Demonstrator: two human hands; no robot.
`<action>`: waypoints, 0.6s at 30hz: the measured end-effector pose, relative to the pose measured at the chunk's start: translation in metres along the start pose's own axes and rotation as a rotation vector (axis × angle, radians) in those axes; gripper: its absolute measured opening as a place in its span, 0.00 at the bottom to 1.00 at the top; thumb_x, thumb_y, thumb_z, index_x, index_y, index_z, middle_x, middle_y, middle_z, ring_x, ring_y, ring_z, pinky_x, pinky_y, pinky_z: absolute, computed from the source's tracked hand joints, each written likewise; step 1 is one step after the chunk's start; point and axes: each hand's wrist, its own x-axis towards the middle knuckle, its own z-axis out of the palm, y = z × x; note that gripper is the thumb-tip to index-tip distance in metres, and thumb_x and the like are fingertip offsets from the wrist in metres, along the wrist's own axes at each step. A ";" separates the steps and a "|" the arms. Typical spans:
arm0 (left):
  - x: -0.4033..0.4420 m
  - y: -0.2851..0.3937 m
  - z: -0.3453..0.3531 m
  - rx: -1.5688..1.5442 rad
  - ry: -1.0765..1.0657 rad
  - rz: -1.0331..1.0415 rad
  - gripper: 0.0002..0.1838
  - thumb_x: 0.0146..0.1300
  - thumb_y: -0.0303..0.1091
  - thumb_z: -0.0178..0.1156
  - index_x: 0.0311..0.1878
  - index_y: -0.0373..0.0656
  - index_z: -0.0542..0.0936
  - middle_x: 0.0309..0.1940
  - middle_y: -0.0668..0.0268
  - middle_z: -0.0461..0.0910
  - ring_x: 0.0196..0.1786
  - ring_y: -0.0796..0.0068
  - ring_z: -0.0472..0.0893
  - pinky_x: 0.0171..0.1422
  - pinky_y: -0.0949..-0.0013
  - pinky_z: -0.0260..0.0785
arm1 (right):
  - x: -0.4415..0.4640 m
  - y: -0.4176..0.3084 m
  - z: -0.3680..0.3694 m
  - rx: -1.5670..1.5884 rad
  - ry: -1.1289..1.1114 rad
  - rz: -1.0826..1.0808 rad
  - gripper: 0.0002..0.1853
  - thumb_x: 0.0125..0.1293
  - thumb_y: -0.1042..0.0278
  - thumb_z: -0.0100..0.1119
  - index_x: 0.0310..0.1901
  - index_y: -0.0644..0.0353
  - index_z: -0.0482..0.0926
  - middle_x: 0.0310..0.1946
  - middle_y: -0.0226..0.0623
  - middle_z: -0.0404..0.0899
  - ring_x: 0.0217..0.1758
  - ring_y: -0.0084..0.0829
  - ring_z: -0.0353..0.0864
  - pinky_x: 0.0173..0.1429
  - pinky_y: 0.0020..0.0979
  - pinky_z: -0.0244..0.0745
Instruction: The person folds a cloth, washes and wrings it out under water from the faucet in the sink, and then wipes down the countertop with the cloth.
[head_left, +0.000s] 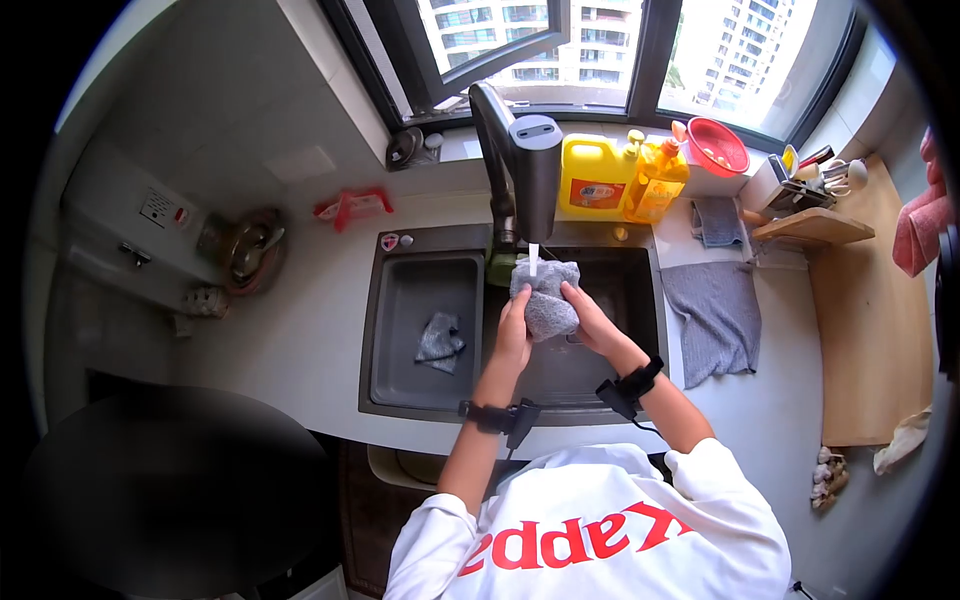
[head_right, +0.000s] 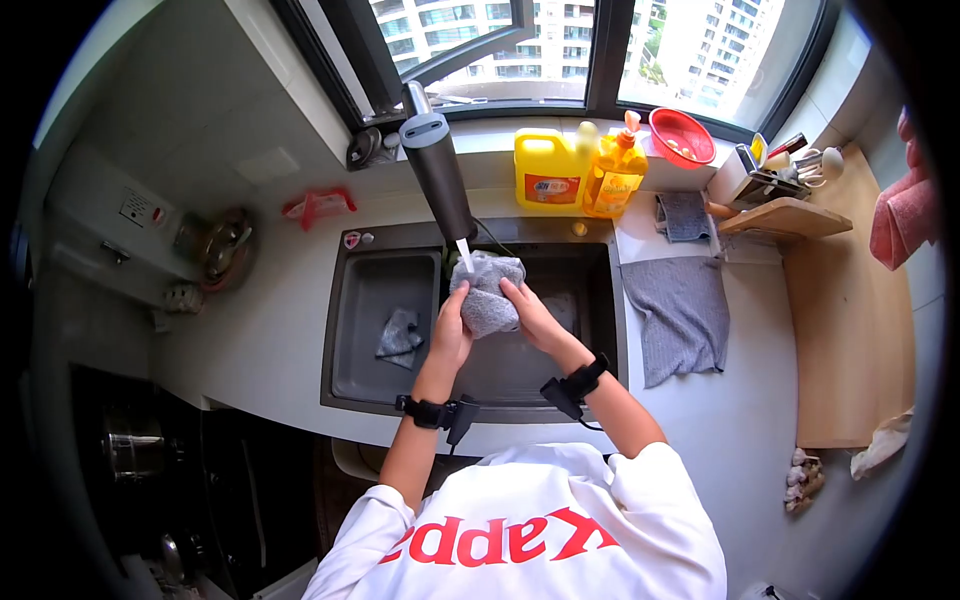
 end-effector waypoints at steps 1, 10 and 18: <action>0.004 -0.004 -0.004 0.004 0.019 0.002 0.18 0.66 0.42 0.48 0.52 0.40 0.72 0.45 0.65 0.77 0.48 0.73 0.76 0.56 0.67 0.66 | 0.003 -0.006 0.005 -0.005 0.040 -0.032 0.24 0.66 0.54 0.51 0.57 0.61 0.65 0.51 0.33 0.71 0.54 0.24 0.70 0.59 0.27 0.65; -0.017 -0.042 -0.035 -0.049 0.096 -0.147 0.18 0.67 0.44 0.44 0.54 0.45 0.70 0.48 0.66 0.74 0.52 0.70 0.74 0.58 0.61 0.65 | 0.020 -0.016 0.020 -0.034 0.083 -0.181 0.21 0.60 0.65 0.59 0.53 0.62 0.68 0.45 0.33 0.74 0.46 0.23 0.74 0.52 0.27 0.69; -0.015 -0.086 -0.010 -0.110 0.327 0.048 0.12 0.60 0.38 0.47 0.45 0.48 0.74 0.39 0.71 0.76 0.43 0.79 0.75 0.47 0.70 0.67 | 0.001 -0.012 0.014 0.008 -0.002 0.056 0.20 0.64 0.53 0.52 0.48 0.62 0.73 0.42 0.33 0.77 0.44 0.26 0.76 0.51 0.28 0.70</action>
